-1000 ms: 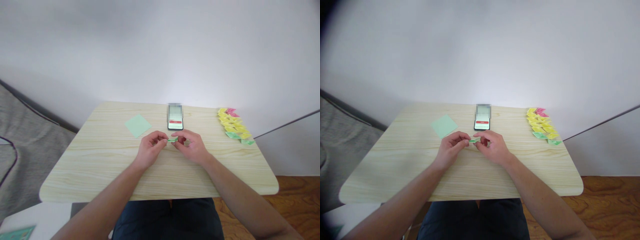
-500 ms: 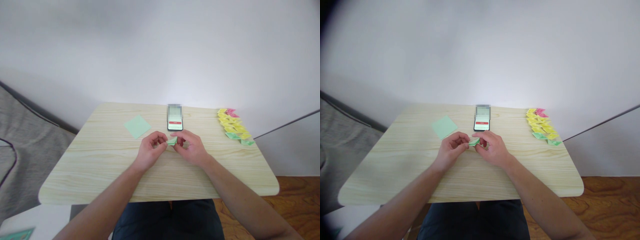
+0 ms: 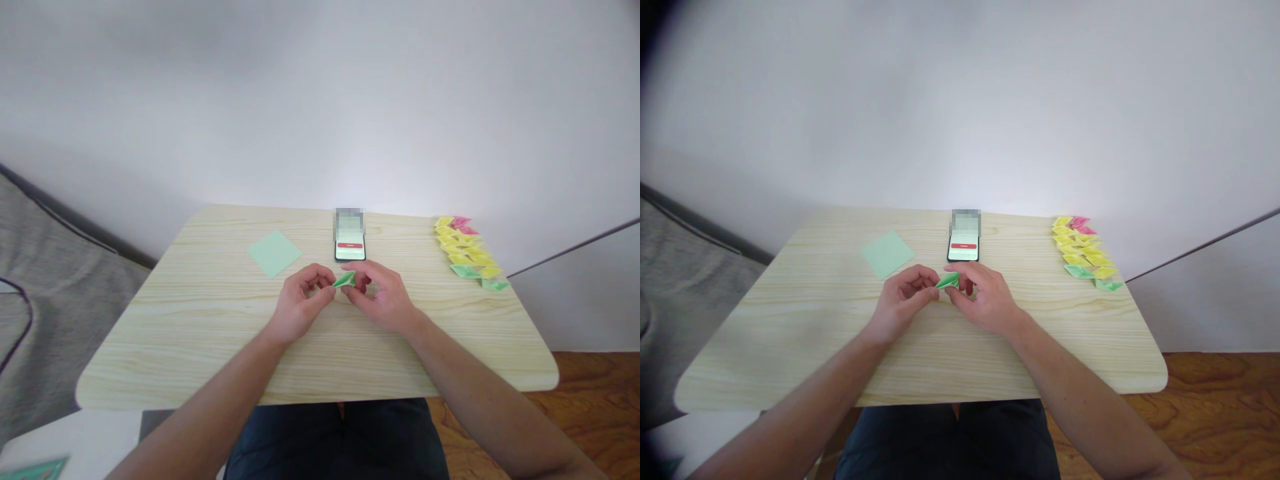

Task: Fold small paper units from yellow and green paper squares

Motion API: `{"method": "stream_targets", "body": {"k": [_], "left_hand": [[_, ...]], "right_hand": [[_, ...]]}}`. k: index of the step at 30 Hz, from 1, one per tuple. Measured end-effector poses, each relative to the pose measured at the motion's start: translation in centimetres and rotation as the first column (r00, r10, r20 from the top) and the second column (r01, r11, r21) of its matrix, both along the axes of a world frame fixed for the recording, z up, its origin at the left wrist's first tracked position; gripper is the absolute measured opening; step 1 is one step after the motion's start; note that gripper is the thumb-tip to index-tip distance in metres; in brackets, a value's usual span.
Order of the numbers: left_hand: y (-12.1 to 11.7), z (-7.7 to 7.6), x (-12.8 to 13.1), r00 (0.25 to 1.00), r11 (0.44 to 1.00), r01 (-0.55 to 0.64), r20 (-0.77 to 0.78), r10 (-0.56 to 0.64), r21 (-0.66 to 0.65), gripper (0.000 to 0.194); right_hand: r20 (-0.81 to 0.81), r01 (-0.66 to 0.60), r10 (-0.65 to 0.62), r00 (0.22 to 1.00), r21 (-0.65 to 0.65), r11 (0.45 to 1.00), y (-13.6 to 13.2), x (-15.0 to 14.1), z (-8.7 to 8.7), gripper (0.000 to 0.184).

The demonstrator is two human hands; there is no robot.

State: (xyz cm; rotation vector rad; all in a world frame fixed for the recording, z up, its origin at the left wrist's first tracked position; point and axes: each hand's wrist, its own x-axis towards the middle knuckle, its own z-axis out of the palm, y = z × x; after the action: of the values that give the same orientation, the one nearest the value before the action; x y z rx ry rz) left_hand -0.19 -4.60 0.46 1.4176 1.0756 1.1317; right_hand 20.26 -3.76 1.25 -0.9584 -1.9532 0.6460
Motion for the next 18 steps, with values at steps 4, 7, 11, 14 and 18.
{"method": "stream_targets", "body": {"k": [4, 7, 11, 14, 18], "left_hand": [[0.02, -0.04, 0.08, 1.0, 1.0, 0.007, 0.028, -0.007, -0.019, 0.016], [0.1, -0.08, 0.23, 0.999, 1.0, -0.002, 0.035, 0.003, -0.023, 0.019], [0.2, -0.29, 0.33, 0.999, 0.999, -0.027, 0.031, 0.028, -0.032, 0.02], [0.23, -0.37, 0.4, 0.998, 0.998, -0.048, 0.029, 0.049, -0.028, 0.019], [0.15, -0.19, 0.67, 0.996, 0.996, -0.083, 0.024, 0.083, -0.029, 0.017]], "right_hand": [[0.014, -0.001, 0.001, 1.0, 0.001, 1.0, -0.12, 0.01, -0.01, 0.04], [0.054, 0.009, -0.01, 0.998, 0.025, 1.0, -0.13, 0.05, -0.2, 0.044], [0.163, 0.015, -0.037, 0.986, 0.133, 0.991, -0.19, 0.0, -0.27, 0.041], [0.219, 0.008, -0.061, 0.974, 0.236, 0.972, -0.26, -0.1, -0.07, 0.034], [0.276, -0.012, -0.081, 0.958, 0.321, 0.947, -0.23, -0.15, 0.1, 0.016]]}}
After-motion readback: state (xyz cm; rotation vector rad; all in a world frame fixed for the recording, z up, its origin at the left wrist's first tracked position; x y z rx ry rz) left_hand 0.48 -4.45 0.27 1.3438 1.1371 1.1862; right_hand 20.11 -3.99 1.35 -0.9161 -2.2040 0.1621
